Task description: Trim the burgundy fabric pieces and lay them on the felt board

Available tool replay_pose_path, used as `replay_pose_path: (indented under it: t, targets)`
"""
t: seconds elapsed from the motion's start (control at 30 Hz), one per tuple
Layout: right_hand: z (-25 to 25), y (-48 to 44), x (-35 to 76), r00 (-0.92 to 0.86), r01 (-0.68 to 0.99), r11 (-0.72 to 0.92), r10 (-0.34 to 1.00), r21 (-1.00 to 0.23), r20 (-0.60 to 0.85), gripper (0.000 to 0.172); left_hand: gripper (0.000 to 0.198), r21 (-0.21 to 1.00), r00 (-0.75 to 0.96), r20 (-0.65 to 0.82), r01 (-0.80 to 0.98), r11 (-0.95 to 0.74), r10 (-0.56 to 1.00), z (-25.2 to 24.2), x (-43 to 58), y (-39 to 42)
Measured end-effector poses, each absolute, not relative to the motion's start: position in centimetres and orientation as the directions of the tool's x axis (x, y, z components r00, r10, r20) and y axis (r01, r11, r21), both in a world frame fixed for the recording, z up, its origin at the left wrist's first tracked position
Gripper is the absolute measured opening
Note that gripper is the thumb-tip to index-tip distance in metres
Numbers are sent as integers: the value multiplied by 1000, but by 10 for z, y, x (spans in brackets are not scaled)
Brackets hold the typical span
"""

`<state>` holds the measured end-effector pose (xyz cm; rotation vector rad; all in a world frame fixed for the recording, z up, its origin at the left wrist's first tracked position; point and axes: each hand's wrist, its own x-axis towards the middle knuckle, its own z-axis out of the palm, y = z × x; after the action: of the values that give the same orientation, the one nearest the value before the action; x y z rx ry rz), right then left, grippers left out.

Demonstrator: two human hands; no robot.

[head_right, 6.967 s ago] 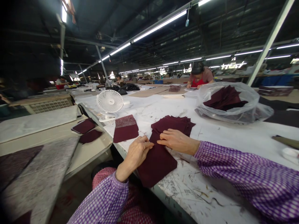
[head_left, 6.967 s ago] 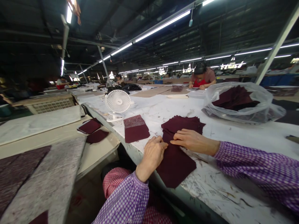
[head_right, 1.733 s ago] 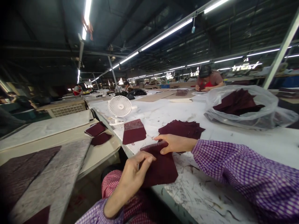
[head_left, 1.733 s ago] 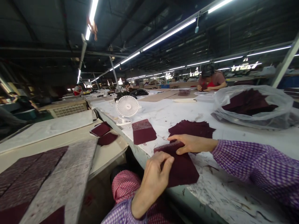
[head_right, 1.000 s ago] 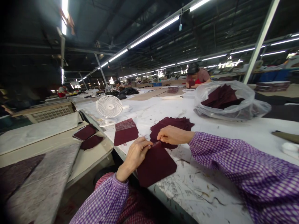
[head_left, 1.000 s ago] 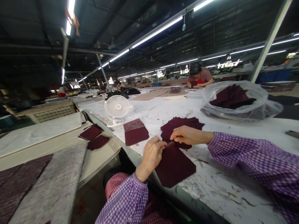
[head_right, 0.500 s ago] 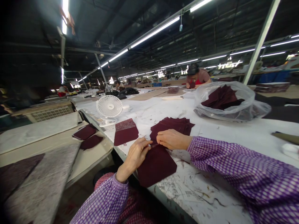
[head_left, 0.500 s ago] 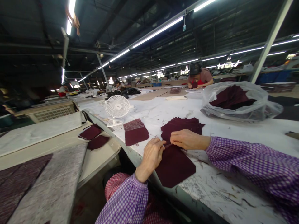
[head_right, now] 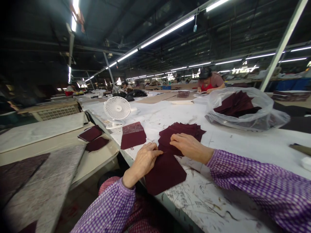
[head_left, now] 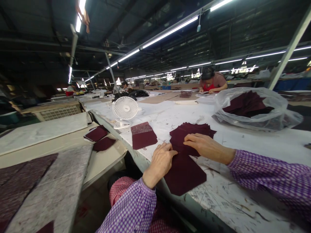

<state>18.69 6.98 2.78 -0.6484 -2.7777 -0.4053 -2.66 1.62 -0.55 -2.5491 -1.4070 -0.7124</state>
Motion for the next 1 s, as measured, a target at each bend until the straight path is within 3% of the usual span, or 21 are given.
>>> replay_pose_path:
  t: [0.13,0.33,0.43,0.63,1.0]
  targets:
    - [22,61,172,-863,389,917,396,-86,313,33,29,126,446,470,821,-557,762,-6,-28,17]
    - [21,50,166,-878,399,913,408,-88,250,34,20,411,341,474,730,-546,812,-6,-52,6]
    - [27,49,167,-897,378,922,388,-88,212,36,19,414,327,492,727,-547,807,-7,-61,-2]
    - [37,49,162,-928,368,928,364,54,75,52,27,330,347,539,752,-571,768,-8,-63,-9]
    - [58,39,134,-920,316,897,370,310,-131,66,25,421,277,577,705,-570,769,-17,-76,-12]
